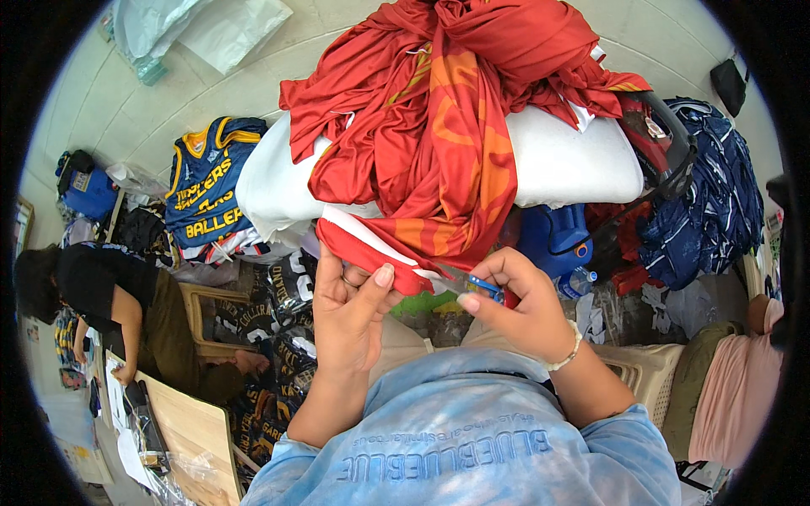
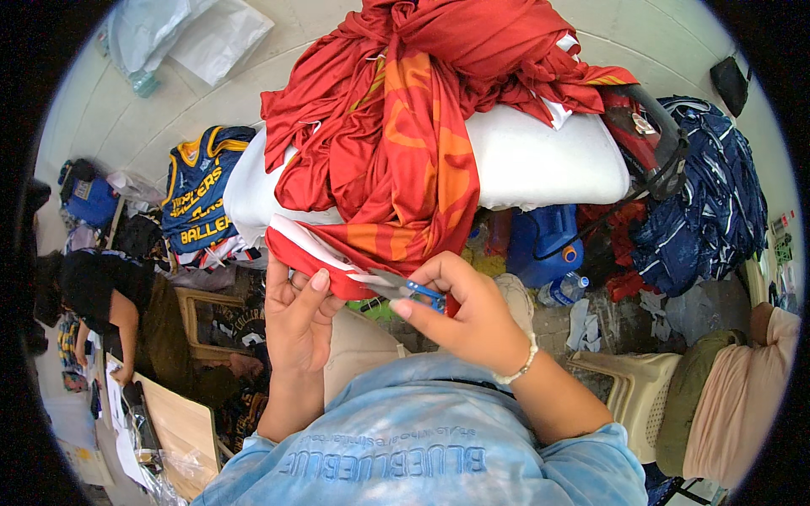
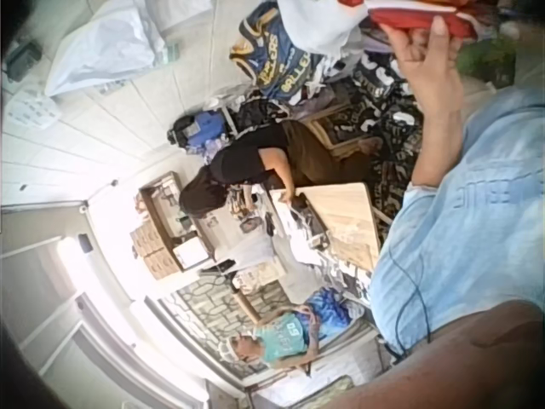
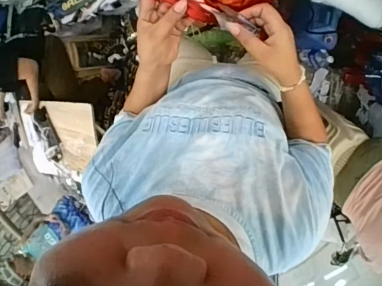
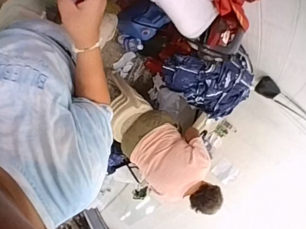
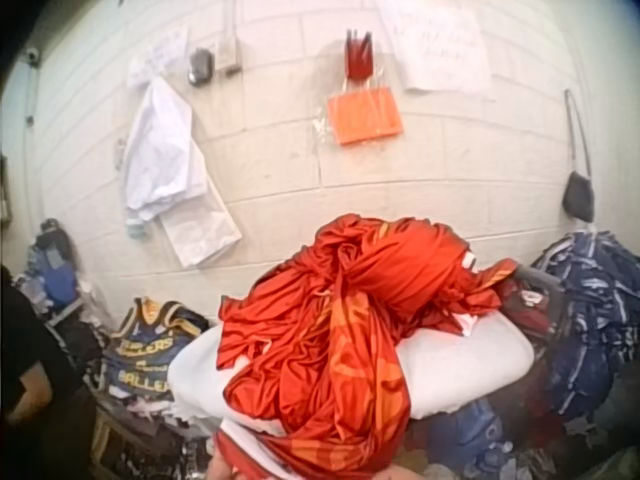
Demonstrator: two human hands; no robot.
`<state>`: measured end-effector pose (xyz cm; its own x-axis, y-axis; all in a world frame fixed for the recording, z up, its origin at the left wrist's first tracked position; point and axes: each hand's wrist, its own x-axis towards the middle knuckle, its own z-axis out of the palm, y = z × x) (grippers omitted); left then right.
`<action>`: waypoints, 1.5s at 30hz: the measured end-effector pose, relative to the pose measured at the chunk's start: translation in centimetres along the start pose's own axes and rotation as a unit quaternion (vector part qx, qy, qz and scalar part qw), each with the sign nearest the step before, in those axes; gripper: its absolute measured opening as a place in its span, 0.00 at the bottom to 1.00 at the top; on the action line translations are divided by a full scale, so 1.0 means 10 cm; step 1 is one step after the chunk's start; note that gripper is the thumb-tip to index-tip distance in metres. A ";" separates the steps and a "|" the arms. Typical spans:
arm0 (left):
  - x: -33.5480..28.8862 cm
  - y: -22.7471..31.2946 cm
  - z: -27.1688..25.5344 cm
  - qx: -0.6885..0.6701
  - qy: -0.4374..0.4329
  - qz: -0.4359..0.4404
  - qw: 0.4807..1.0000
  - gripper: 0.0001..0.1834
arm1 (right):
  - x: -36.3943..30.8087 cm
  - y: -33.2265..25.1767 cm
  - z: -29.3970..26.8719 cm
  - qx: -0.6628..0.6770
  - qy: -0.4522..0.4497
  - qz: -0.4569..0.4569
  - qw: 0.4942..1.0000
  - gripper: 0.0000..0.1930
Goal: The person uses scissors to cut the edge of a red and white fabric piece. They repeatedly trim small sections along the hem while holding the fabric taut. The cut pieces fall away as the person continues cutting along the edge.
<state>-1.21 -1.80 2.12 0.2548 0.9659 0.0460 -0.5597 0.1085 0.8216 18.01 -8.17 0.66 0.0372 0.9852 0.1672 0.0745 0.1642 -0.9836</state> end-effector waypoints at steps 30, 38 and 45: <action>-0.05 0.02 0.05 0.001 -0.027 -0.017 0.999 0.35 | 0.10 -0.10 0.26 -0.116 0.049 -0.108 0.986 0.13; -0.06 0.00 0.05 0.020 -0.027 -0.012 0.999 0.36 | 0.11 -0.08 0.27 -0.100 0.064 -0.120 0.986 0.12; -0.08 -0.01 0.06 0.047 -0.046 -0.002 0.998 0.34 | 0.09 -0.15 0.19 -0.170 0.038 -0.117 0.978 0.12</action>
<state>-0.87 -2.73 2.33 0.3300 0.9396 0.0911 -0.4837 0.0854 0.8711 16.05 -7.41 2.14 0.0523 0.9144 0.4013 0.4166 0.3453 -0.8410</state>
